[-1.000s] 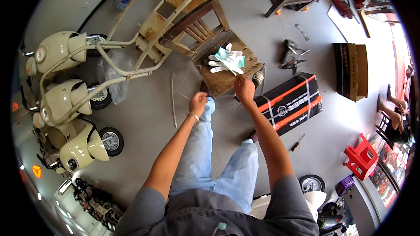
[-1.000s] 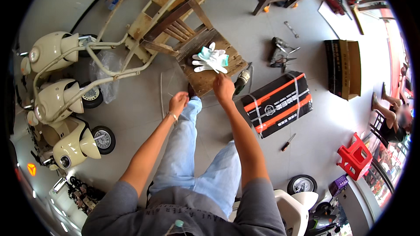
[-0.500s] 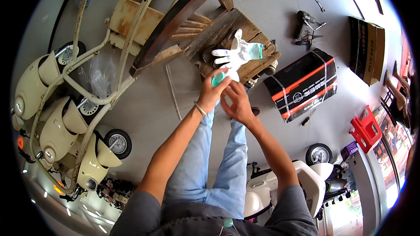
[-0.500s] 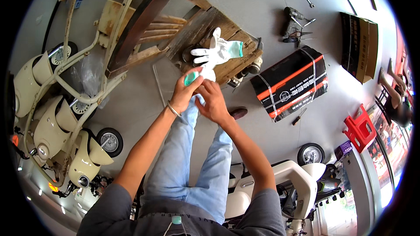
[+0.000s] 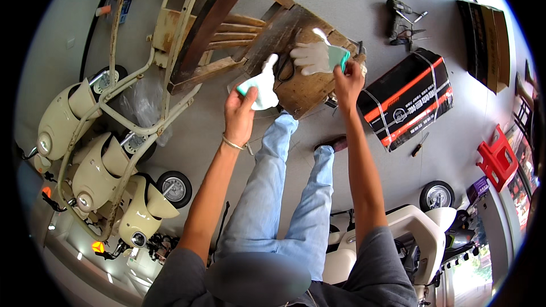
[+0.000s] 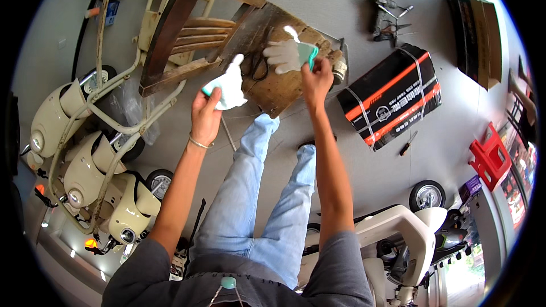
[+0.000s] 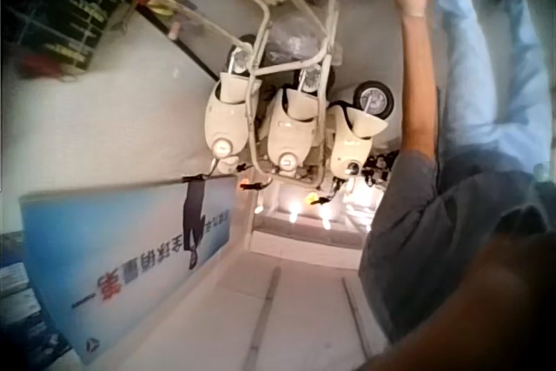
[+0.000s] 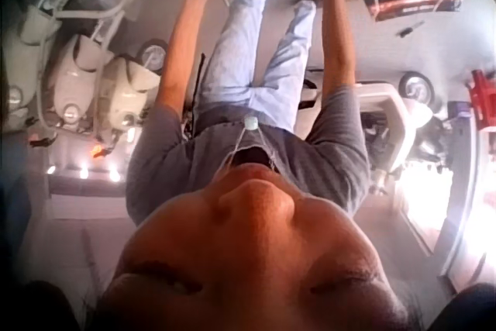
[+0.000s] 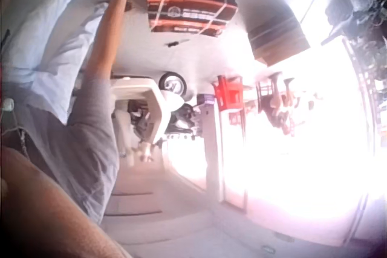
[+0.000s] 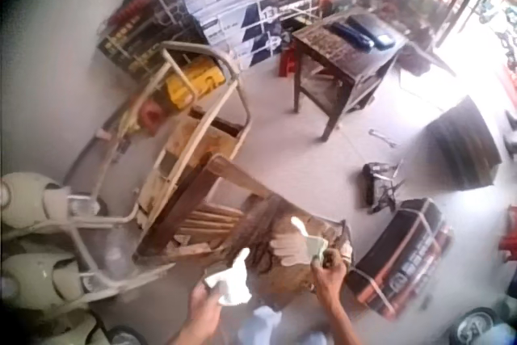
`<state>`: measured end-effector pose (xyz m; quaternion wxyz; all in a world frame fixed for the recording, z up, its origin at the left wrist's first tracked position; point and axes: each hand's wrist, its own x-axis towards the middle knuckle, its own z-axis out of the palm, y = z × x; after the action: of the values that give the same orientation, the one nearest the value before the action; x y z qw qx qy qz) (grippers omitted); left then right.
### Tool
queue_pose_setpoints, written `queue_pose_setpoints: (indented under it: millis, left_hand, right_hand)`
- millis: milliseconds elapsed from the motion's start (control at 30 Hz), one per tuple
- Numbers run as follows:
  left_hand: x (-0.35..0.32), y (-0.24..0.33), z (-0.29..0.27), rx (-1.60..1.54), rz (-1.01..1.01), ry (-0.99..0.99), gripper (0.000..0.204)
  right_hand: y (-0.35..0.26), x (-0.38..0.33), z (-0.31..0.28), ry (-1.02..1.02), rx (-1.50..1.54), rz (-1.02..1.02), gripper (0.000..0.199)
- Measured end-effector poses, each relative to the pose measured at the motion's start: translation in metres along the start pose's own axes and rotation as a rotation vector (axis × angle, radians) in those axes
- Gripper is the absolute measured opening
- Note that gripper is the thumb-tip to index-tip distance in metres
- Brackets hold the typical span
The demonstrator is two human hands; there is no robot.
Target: The person puts on gloves and uses a power drill to remove screws from the seat of a white scooter. They open the seat to reveal the storage compartment, remove a plastic bag and a cardboard box, and then close the seat. The person then uses a screwdriver to work on the underside of the scooter.
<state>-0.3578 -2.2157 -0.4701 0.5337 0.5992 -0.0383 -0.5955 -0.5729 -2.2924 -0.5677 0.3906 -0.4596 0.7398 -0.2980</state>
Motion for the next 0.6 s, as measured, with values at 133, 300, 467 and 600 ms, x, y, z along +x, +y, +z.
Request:
queue_pose_setpoints:
  millis: [133,300,467,600]
  left_hand:
    - [-0.054,-0.004,0.047,0.66,0.476,-0.002,0.016]
    - [-0.149,-0.022,0.133,1.12,0.84,-0.288,0.045]
    - [-0.236,-0.059,0.176,1.095,0.892,-0.516,0.04]
    - [-0.288,-0.062,0.189,1.147,0.974,-0.658,0.037]
  right_hand:
    - [-0.059,-0.088,-0.073,-0.042,0.205,-0.111,0.016]
    - [-0.078,-0.168,-0.155,-0.059,0.538,0.081,0.022]
    - [-0.056,-0.22,-0.243,0.057,0.631,0.104,0.033]
    - [-0.038,-0.256,-0.315,0.222,0.759,0.146,0.027]
